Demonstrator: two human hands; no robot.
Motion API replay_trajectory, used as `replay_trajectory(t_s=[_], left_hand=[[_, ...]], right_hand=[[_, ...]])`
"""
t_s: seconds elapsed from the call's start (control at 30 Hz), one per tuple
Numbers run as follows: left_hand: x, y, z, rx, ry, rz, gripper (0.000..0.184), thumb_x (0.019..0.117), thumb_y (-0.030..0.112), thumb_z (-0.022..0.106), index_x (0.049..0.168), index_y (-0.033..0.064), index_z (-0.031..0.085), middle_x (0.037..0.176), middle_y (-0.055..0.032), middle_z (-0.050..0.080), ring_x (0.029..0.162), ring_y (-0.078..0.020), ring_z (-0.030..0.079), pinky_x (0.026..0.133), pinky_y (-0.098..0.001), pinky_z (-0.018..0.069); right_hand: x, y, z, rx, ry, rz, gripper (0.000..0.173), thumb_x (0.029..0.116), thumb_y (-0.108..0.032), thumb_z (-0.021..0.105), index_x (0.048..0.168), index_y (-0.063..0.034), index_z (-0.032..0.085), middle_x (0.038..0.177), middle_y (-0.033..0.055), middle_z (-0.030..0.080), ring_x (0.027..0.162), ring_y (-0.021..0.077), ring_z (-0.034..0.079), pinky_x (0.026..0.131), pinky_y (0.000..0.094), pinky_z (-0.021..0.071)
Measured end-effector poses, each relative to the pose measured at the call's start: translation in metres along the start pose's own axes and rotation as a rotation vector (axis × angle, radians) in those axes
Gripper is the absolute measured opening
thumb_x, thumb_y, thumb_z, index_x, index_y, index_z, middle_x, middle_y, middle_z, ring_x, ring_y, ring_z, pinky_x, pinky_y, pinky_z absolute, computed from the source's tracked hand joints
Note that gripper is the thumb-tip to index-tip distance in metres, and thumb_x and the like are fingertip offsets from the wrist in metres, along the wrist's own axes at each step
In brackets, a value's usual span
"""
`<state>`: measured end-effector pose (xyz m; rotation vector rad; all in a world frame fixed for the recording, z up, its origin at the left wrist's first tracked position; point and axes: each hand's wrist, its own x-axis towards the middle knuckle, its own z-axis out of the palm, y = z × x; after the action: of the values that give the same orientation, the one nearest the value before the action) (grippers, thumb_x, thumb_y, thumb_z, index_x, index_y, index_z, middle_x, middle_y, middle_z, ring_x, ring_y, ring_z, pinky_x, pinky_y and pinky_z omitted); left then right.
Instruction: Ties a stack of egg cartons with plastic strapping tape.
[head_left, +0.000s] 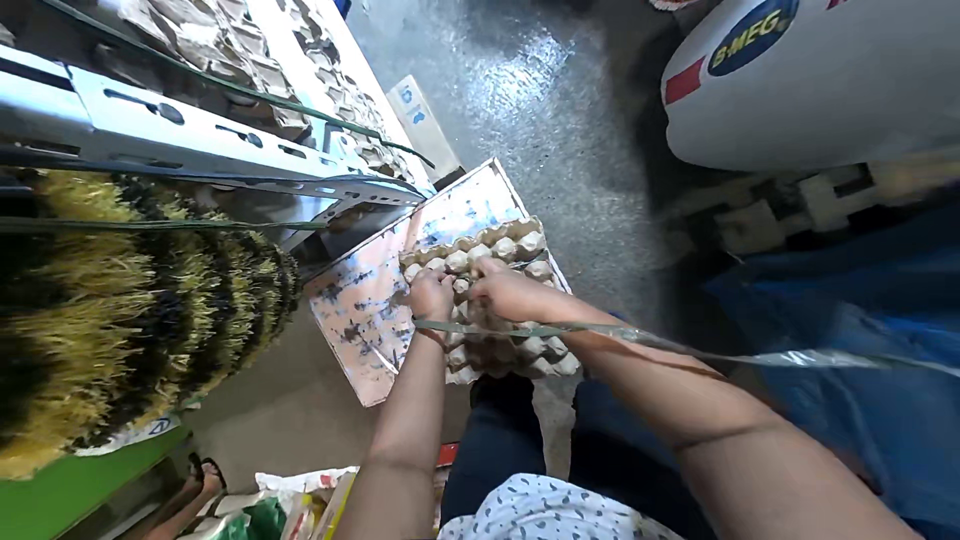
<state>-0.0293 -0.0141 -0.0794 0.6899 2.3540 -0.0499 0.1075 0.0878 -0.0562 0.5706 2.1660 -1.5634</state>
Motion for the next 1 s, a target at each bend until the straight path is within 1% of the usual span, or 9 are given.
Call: replay_trajectory(t_s=[0.1, 0.2, 0.47, 0.63, 0.73, 0.8, 0.87, 0.9, 1.0], left_hand=[[0.000, -0.009, 0.003, -0.041, 0.042, 0.102, 0.012, 0.0946, 0.007, 0.068, 0.103, 0.0063, 0.077, 0.114, -0.0168, 0.071, 0.109, -0.0355, 0.067, 0.094, -0.0576, 0.0537], [0.005, -0.024, 0.002, -0.089, 0.027, 0.221, 0.014, 0.0974, 0.013, 0.067, 0.104, 0.0061, 0.078, 0.109, -0.0151, 0.072, 0.106, -0.0308, 0.068, 0.097, -0.0519, 0.0540], [0.001, -0.055, -0.036, 0.291, 0.063, 0.851, 0.018, 0.0916, -0.001, 0.067, 0.105, 0.0030, 0.078, 0.102, -0.0175, 0.072, 0.102, -0.0365, 0.069, 0.090, -0.0508, 0.0578], [-0.004, -0.012, -0.061, 0.515, 0.356, 1.279, 0.012, 0.0804, 0.002, 0.074, 0.091, 0.0066, 0.077, 0.093, -0.0094, 0.073, 0.099, -0.0312, 0.069, 0.085, -0.0475, 0.0544], [-0.011, 0.006, -0.064, 0.412, 0.017, 1.539, 0.020, 0.0945, 0.009, 0.066, 0.112, 0.0058, 0.076, 0.122, -0.0111, 0.073, 0.120, -0.0297, 0.066, 0.104, -0.0472, 0.0519], [-0.012, -0.002, -0.057, 0.354, -0.250, 1.632, 0.020, 0.1003, 0.016, 0.059, 0.097, 0.0054, 0.076, 0.104, -0.0099, 0.076, 0.104, -0.0268, 0.072, 0.092, -0.0463, 0.0582], [-0.004, -0.026, -0.046, 0.183, -0.066, 1.504, 0.024, 0.0960, 0.017, 0.063, 0.079, 0.0040, 0.073, 0.085, -0.0118, 0.073, 0.086, -0.0291, 0.073, 0.078, -0.0459, 0.0600], [0.001, -0.034, -0.043, 0.150, 0.080, 1.336, 0.024, 0.0965, 0.020, 0.063, 0.086, 0.0025, 0.074, 0.094, -0.0146, 0.074, 0.095, -0.0324, 0.072, 0.085, -0.0485, 0.0595], [0.021, -0.034, -0.037, 0.119, 0.060, 0.928, 0.036, 0.1029, 0.021, 0.060, 0.136, 0.0085, 0.065, 0.143, -0.0114, 0.061, 0.141, -0.0366, 0.047, 0.117, -0.0583, 0.0355]], right_hand=[[0.032, 0.007, 0.017, 0.267, 0.109, -0.245, 0.017, 0.1014, -0.003, 0.058, 0.105, 0.0024, 0.074, 0.125, 0.0179, 0.067, 0.120, 0.0309, 0.062, 0.106, 0.0482, 0.0479], [0.055, 0.023, 0.032, 0.603, 0.315, -0.152, 0.029, 0.1093, -0.016, 0.044, 0.101, 0.0005, 0.067, 0.089, 0.0135, 0.067, 0.080, 0.0222, 0.065, 0.076, 0.0439, 0.0545], [0.045, 0.027, 0.027, 0.309, 0.267, -0.110, 0.047, 0.0873, -0.016, 0.080, 0.126, 0.0016, 0.062, 0.122, 0.0205, 0.064, 0.109, 0.0325, 0.064, 0.098, 0.0493, 0.0524], [0.045, 0.023, 0.051, 0.159, 0.498, -0.150, 0.021, 0.0918, -0.008, 0.072, 0.110, 0.0015, 0.072, 0.113, 0.0199, 0.070, 0.102, 0.0359, 0.070, 0.091, 0.0550, 0.0569], [0.027, 0.015, 0.047, 0.329, 0.483, -0.058, 0.029, 0.0888, -0.012, 0.075, 0.116, -0.0035, 0.071, 0.111, 0.0158, 0.071, 0.101, 0.0299, 0.069, 0.092, 0.0522, 0.0553], [0.030, 0.018, 0.043, 0.293, 0.545, -0.162, 0.019, 0.0936, -0.004, 0.068, 0.111, -0.0008, 0.073, 0.107, 0.0175, 0.071, 0.098, 0.0312, 0.070, 0.091, 0.0504, 0.0568], [0.044, 0.027, 0.043, 0.282, 0.597, -0.219, 0.015, 0.0944, -0.002, 0.065, 0.105, 0.0012, 0.075, 0.102, 0.0192, 0.073, 0.096, 0.0334, 0.071, 0.090, 0.0516, 0.0568], [0.045, 0.026, 0.041, 0.321, 0.577, -0.194, 0.015, 0.0958, -0.002, 0.063, 0.104, 0.0014, 0.075, 0.102, 0.0193, 0.073, 0.097, 0.0327, 0.071, 0.092, 0.0514, 0.0559], [0.045, 0.026, 0.033, 0.417, 0.488, -0.126, 0.017, 0.0968, -0.002, 0.062, 0.107, 0.0022, 0.074, 0.107, 0.0183, 0.072, 0.100, 0.0279, 0.070, 0.096, 0.0459, 0.0555]])
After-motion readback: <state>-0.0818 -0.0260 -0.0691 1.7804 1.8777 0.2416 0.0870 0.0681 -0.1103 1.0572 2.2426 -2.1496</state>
